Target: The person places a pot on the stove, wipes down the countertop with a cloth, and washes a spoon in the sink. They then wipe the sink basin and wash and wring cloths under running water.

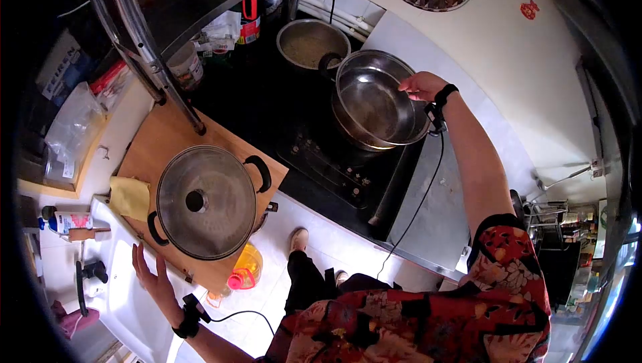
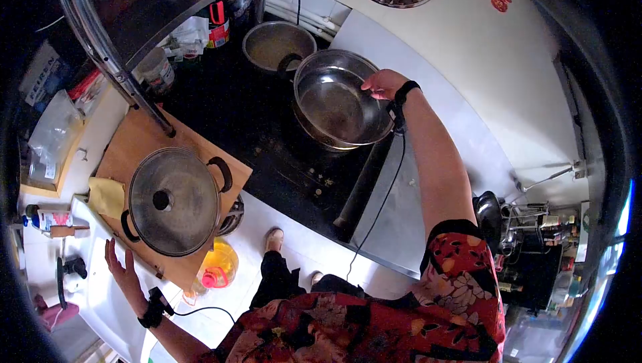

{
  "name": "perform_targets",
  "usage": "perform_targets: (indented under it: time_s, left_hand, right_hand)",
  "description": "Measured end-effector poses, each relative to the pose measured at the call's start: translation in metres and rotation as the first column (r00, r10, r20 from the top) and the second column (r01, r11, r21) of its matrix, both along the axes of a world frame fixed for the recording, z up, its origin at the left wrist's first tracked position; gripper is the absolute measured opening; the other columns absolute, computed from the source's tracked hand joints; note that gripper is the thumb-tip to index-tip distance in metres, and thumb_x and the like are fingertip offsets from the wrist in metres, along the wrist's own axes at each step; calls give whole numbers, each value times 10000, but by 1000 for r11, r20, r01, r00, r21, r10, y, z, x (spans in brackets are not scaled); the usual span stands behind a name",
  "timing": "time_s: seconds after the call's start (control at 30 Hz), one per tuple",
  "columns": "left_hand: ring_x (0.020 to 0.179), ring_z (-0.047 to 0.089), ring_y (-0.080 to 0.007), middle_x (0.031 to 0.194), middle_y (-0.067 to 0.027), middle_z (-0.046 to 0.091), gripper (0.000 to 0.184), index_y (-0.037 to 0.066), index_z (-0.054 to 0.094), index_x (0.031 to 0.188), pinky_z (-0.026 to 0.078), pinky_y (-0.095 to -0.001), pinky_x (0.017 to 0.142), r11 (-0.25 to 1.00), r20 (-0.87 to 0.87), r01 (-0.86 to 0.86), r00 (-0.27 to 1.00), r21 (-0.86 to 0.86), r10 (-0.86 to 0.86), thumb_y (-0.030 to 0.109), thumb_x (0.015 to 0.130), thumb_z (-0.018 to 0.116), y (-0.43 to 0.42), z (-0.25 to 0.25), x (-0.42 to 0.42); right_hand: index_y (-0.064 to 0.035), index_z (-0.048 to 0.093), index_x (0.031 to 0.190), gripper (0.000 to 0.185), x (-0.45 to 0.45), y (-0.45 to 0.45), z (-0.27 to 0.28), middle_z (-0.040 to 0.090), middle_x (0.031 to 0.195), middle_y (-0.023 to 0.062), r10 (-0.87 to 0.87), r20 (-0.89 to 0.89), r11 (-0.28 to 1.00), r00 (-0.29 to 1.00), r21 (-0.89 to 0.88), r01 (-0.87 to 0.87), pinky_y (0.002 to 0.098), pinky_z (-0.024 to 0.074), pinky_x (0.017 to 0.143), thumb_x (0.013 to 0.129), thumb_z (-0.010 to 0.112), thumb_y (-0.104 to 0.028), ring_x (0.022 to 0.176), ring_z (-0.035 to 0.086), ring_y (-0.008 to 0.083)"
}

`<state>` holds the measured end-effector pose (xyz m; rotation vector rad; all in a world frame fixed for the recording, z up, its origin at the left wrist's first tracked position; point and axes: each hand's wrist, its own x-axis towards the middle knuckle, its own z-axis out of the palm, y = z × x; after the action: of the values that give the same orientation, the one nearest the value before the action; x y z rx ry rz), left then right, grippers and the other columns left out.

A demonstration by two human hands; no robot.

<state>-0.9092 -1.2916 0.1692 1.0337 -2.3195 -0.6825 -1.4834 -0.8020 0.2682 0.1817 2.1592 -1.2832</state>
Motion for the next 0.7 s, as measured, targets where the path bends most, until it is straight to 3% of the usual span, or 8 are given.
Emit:
perform_targets:
  time_s: [0.17, 0.4, 0.5, 0.53, 0.6, 0.63, 0.67, 0.7]
  left_hand:
    - [1311, 359, -315, 1411, -160, 390, 444, 58, 482, 1316, 286, -427, 1068, 998, 18, -45, 999, 43, 45, 125, 889, 581, -3, -1, 0]
    - [1323, 350, -295, 1433, -136, 371, 451, 98, 466, 1339, 289, -452, 1059, 991, -32, -90, 995, 98, 93, 146, 903, 571, -1, 3, 2]
    - [1327, 346, -283, 1445, -116, 359, 455, 119, 461, 1348, 293, -464, 1053, 992, -35, -77, 996, 96, 80, 156, 907, 567, -3, 4, 4]
    - [1327, 346, -283, 1445, -116, 359, 455, 119, 461, 1348, 293, -464, 1053, 992, -33, -76, 996, 103, 79, 156, 907, 567, -2, 6, 4]
    - [1333, 338, -278, 1448, -111, 355, 454, 122, 462, 1348, 296, -462, 1052, 989, -45, -78, 995, 128, 85, 154, 908, 565, 2, 9, 5]
    - [1338, 331, -272, 1450, -102, 355, 455, 130, 458, 1353, 297, -463, 1051, 989, -46, -72, 996, 131, 78, 158, 911, 561, 0, 5, 7]
    - [1338, 331, -272, 1450, -102, 355, 455, 130, 458, 1353, 297, -463, 1051, 988, -47, -73, 996, 134, 80, 158, 911, 561, -1, 2, 9]
    - [1339, 331, -269, 1450, -97, 358, 459, 131, 454, 1356, 291, -464, 1055, 987, -57, -72, 995, 141, 81, 158, 910, 560, -2, 0, 9]
  right_hand:
    - [-82, 665, 921, 291, -23, -9, -13, 598, 1004, -27, 126, -6, 974, 992, 193, -122, 279, 452, 762, 780, 475, 88, 858, 522, 84]
    - [-96, 672, 975, 280, -47, -30, -13, 612, 958, -48, 147, 14, 986, 989, 79, -147, 244, 429, 764, 807, 492, 39, 831, 508, 58]
    - [-84, 680, 1047, 229, -47, -24, 23, 660, 998, -18, 372, -263, 928, 890, 86, -362, 236, 426, 704, 833, 611, -126, 847, 562, 54]
    - [-37, 677, 1049, 280, -46, -20, 36, 675, 947, 12, 262, -395, 964, 881, 62, -259, 238, 482, 721, 780, 628, -97, 876, 616, 121]
    - [-55, 677, 1060, 330, -55, -8, 43, 679, 953, 47, 355, -609, 920, 709, 362, -150, 300, 503, 785, 751, 699, -168, 903, 626, 158]
    - [-101, 573, 1229, 617, -65, -2, 40, 637, 1109, 92, 589, -572, 726, 571, 685, -63, 416, 489, 881, 679, 799, -265, 1034, 594, 232]
    - [-101, 573, 1229, 617, -71, 5, 31, 637, 1109, 92, 592, -570, 723, 570, 688, -63, 416, 489, 881, 679, 799, -265, 1034, 594, 232]
    - [-139, 465, 1315, 791, -59, 1, 26, 586, 1190, 101, 704, -415, 487, 576, 873, 34, 461, 471, 907, 633, 832, -302, 1107, 548, 268]
